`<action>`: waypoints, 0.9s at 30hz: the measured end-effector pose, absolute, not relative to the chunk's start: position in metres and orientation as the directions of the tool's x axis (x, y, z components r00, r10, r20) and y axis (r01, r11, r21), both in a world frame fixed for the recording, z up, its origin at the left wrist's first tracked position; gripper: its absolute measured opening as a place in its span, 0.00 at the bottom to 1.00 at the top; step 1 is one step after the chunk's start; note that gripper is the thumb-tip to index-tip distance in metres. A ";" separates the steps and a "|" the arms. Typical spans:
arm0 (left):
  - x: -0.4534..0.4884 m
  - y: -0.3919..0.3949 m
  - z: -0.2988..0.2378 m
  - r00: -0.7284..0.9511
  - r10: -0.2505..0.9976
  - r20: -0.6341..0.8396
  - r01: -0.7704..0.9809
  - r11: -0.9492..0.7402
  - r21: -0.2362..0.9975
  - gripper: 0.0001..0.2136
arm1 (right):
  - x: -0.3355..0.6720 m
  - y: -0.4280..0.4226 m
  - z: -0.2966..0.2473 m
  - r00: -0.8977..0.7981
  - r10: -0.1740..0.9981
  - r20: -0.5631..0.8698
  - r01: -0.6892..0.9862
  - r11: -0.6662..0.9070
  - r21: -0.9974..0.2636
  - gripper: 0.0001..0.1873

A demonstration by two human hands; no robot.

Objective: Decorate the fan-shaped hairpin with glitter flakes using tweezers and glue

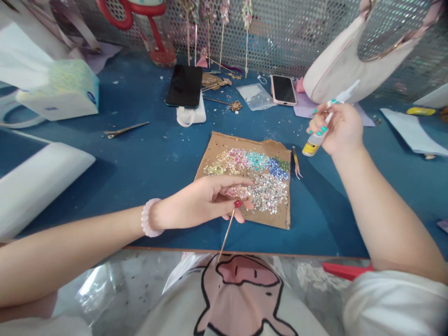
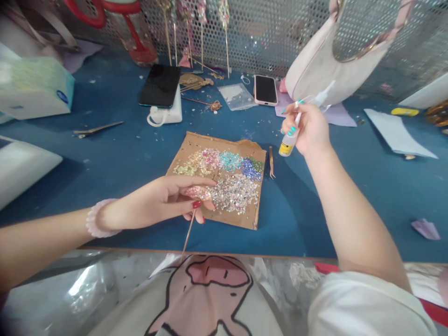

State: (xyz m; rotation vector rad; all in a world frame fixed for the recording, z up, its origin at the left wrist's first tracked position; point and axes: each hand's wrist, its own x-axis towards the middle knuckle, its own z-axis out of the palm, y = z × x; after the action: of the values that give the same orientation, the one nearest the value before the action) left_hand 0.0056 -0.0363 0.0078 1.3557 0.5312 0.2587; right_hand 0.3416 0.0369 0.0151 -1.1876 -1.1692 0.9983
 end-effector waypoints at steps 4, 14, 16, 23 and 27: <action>0.006 -0.037 0.008 0.853 0.476 -0.214 0.123 0.215 0.969 0.20 | 0.341 0.033 0.020 0.103 0.988 0.119 0.036 0.116 -0.993 0.08; 0.007 -0.037 0.009 0.849 0.483 -0.216 0.136 0.195 0.971 0.20 | 0.342 0.026 0.031 -0.004 0.989 0.148 0.025 0.148 -0.989 0.09; 0.007 -0.037 0.009 0.847 0.485 -0.216 0.137 0.193 0.972 0.20 | 0.343 0.025 0.033 -0.004 0.986 0.166 0.041 0.166 -0.985 0.09; 0.006 -0.037 0.009 0.850 0.481 -0.216 0.145 0.182 0.973 0.20 | 0.350 0.029 0.032 0.030 0.981 0.193 0.167 0.185 -0.968 0.13; 0.006 -0.038 0.009 0.846 0.487 -0.215 0.139 0.188 0.972 0.20 | 0.367 0.040 0.027 0.098 0.975 0.200 0.326 0.159 -0.932 0.14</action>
State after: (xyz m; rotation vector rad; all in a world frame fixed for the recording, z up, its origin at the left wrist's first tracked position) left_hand 0.0060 -0.0379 0.0086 1.3786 0.5510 0.2634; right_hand 0.3667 0.0397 0.0268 -1.3539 -1.4188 0.8077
